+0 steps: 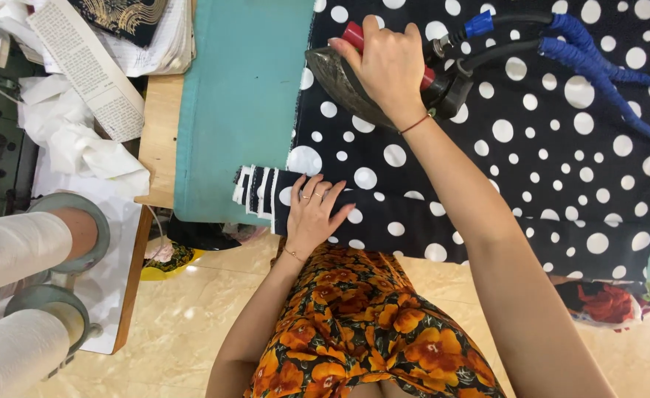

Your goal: Ironing a piece of black fabric with white polka dots on a blue workbench.

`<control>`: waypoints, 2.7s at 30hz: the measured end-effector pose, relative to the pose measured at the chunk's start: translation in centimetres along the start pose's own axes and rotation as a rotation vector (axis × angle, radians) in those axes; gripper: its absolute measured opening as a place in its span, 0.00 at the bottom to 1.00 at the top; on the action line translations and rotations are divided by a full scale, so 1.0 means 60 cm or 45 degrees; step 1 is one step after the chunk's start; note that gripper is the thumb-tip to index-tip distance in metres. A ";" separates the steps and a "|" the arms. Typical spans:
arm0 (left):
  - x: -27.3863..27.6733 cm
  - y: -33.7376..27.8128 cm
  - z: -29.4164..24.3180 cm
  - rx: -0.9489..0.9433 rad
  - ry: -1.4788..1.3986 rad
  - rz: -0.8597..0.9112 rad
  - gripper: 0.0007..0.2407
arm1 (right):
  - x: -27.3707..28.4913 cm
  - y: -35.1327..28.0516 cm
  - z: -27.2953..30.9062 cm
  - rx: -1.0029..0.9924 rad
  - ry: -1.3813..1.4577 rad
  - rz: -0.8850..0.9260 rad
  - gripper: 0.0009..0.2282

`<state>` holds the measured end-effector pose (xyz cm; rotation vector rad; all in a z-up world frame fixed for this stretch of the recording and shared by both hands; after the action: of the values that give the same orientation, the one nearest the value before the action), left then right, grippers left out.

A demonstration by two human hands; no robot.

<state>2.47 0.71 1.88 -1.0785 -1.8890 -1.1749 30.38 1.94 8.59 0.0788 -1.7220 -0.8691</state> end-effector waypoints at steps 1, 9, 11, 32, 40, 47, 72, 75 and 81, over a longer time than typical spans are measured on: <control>-0.008 -0.006 0.003 0.000 0.024 -0.024 0.15 | 0.005 -0.005 0.001 0.025 0.006 0.005 0.28; -0.033 -0.066 0.021 -0.312 0.035 -0.148 0.10 | 0.093 -0.098 0.023 0.135 0.085 0.152 0.32; -0.037 -0.071 0.024 -0.332 0.048 -0.164 0.11 | 0.119 -0.128 0.030 0.140 0.126 0.177 0.31; -0.014 -0.027 0.004 -0.096 0.090 -0.133 0.11 | 0.202 -0.214 0.052 0.107 0.210 0.312 0.27; -0.025 -0.013 -0.001 0.014 0.265 -0.137 0.11 | 0.138 -0.184 -0.007 0.080 0.081 0.311 0.30; -0.056 -0.073 -0.056 -0.471 -0.028 0.299 0.20 | 0.090 -0.138 -0.084 0.060 -0.012 0.159 0.29; -0.044 0.112 -0.092 -0.310 0.063 0.337 0.04 | 0.126 -0.175 -0.146 0.059 0.003 0.211 0.29; -0.048 0.113 -0.095 -0.280 0.100 0.313 0.05 | 0.151 -0.196 -0.144 0.033 0.060 0.273 0.28; -0.032 0.108 -0.115 -0.014 0.117 0.210 0.08 | 0.146 -0.197 -0.165 0.007 0.100 0.234 0.27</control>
<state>9.81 -4.56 5.34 -1.1434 -1.6919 -1.1224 31.44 -15.76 9.60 -0.0402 -1.6302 -0.7165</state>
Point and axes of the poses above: each hand's wrist, its own y-axis towards the middle knuckle, its own x-axis out of the back of the hand, z = x × y, the point moved 3 cm from there along y, towards the middle knuckle, and after that the axes turned 2 degrees about z, right-handed, at the moved point
